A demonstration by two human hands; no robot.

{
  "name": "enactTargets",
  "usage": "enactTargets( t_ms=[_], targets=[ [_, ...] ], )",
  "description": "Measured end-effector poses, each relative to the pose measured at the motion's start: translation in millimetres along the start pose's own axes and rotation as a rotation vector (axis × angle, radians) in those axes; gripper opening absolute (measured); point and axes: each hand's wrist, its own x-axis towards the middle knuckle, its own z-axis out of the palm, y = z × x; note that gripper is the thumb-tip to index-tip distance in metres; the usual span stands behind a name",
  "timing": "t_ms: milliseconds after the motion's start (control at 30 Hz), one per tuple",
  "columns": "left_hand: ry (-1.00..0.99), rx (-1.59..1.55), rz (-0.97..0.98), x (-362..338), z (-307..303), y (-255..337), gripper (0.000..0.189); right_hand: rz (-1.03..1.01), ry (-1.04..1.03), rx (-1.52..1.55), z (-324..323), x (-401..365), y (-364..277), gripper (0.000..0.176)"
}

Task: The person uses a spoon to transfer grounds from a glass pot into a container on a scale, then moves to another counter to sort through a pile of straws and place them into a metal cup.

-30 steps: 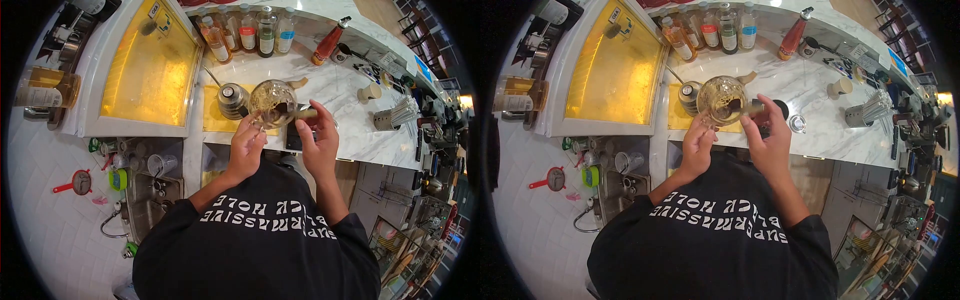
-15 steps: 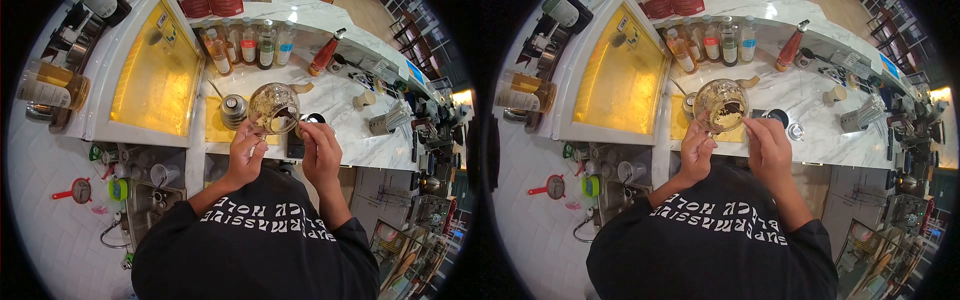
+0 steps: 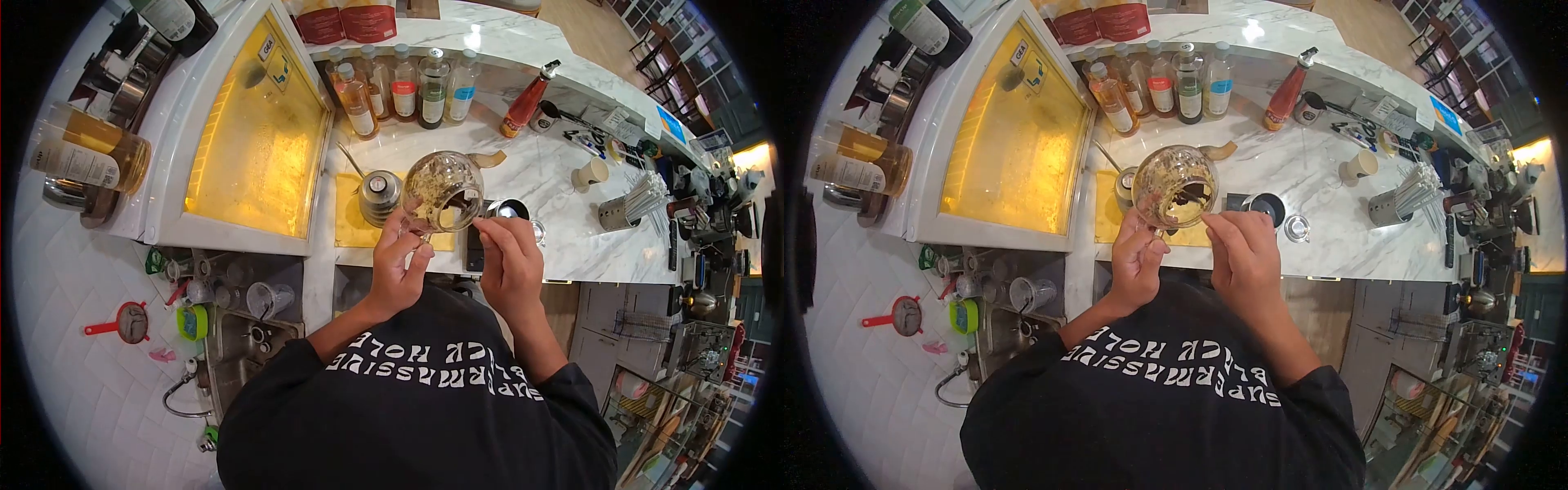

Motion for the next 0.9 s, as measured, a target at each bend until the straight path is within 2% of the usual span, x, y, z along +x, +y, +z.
enactTargets(
  t_ms=[367, 467, 567, 667, 767, 900],
  targets=[
    [-0.014, 0.039, 0.051, 5, -7, 6, 0.018, 0.02, 0.058, -0.004, 3, 3, -5, 0.024],
    [-0.002, 0.012, -0.002, 3, -5, 7, 0.032, -0.011, 0.039, -0.03, 4, 4, -5, 0.023],
    [-0.013, 0.025, -0.009, 2, -7, 8, 0.029, -0.016, 0.054, -0.036, 8, 4, -6, 0.013],
    [-0.012, -0.005, -0.024, -1, -7, 3, 0.026, 0.124, 0.023, 0.039, 11, -6, -4, 0.012],
    [-0.032, 0.004, -0.042, -1, -7, 2, 0.023, 0.428, 0.036, 0.323, 17, -16, -9, 0.013],
    [-0.009, 0.1, 0.032, -5, -5, -9, 0.014, 0.636, 0.097, 0.615, 22, -20, -5, 0.024]
  ],
)
